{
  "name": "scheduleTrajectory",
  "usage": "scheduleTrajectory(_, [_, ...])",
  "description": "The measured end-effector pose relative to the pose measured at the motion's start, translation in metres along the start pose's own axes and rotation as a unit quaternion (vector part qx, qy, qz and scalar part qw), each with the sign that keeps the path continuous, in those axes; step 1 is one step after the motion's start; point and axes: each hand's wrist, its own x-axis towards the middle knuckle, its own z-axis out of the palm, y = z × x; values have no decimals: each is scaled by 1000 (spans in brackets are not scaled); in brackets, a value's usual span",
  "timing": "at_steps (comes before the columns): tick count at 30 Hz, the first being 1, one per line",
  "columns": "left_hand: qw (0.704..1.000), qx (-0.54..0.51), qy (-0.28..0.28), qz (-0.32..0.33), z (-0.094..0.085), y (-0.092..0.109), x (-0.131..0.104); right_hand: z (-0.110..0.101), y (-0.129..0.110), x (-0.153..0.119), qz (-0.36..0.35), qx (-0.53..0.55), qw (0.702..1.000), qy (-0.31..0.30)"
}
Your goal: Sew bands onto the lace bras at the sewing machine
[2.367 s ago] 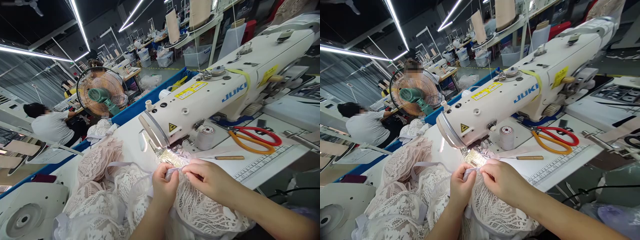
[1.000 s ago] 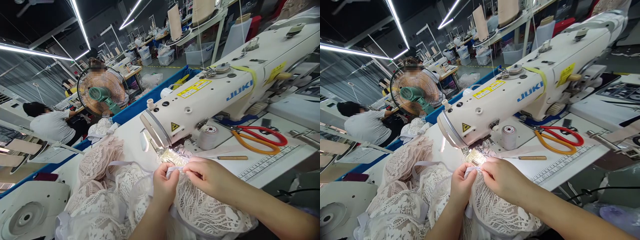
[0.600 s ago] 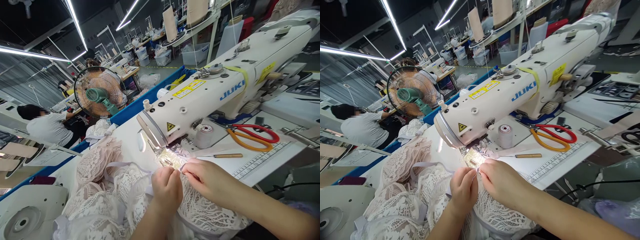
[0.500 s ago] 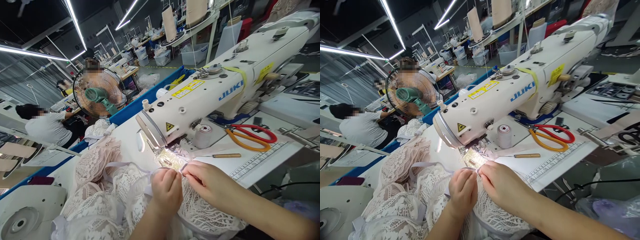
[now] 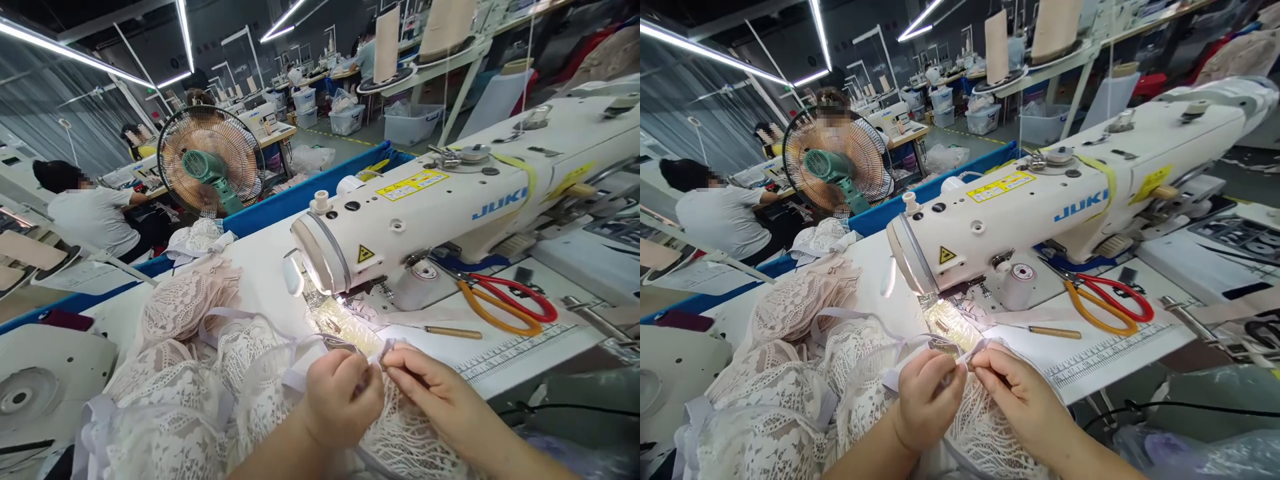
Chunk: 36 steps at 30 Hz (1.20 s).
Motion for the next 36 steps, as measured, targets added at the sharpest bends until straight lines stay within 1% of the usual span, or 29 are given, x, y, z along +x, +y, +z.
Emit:
scheduleTrajectory(2, [999,-18,-1,-50,-1,1,1,-2,0,2,10,15,1000,-8])
scheduleTrajectory(3, [998,-26,0,-62,-2,2,1,-2,0,3,18,20,1000,-12])
scheduleTrajectory(8, [997,-40,17,-58,-3,3,1,-2,2,3,51,51,997,-16])
scheduleTrajectory(14, [992,-52,26,-111,-2,11,4,3,17,-2,88,156,984,10])
scheduleTrajectory(18, [993,-64,29,-98,-1,12,3,6,21,-3,112,224,968,19])
scheduleTrajectory(23, [994,-74,16,-81,0,9,3,9,27,0,114,281,952,32])
scheduleTrajectory(29, [993,-63,14,-100,3,8,0,14,30,5,153,326,931,60])
scheduleTrajectory(36, [999,-9,-7,-44,6,2,-3,18,28,14,187,354,912,86])
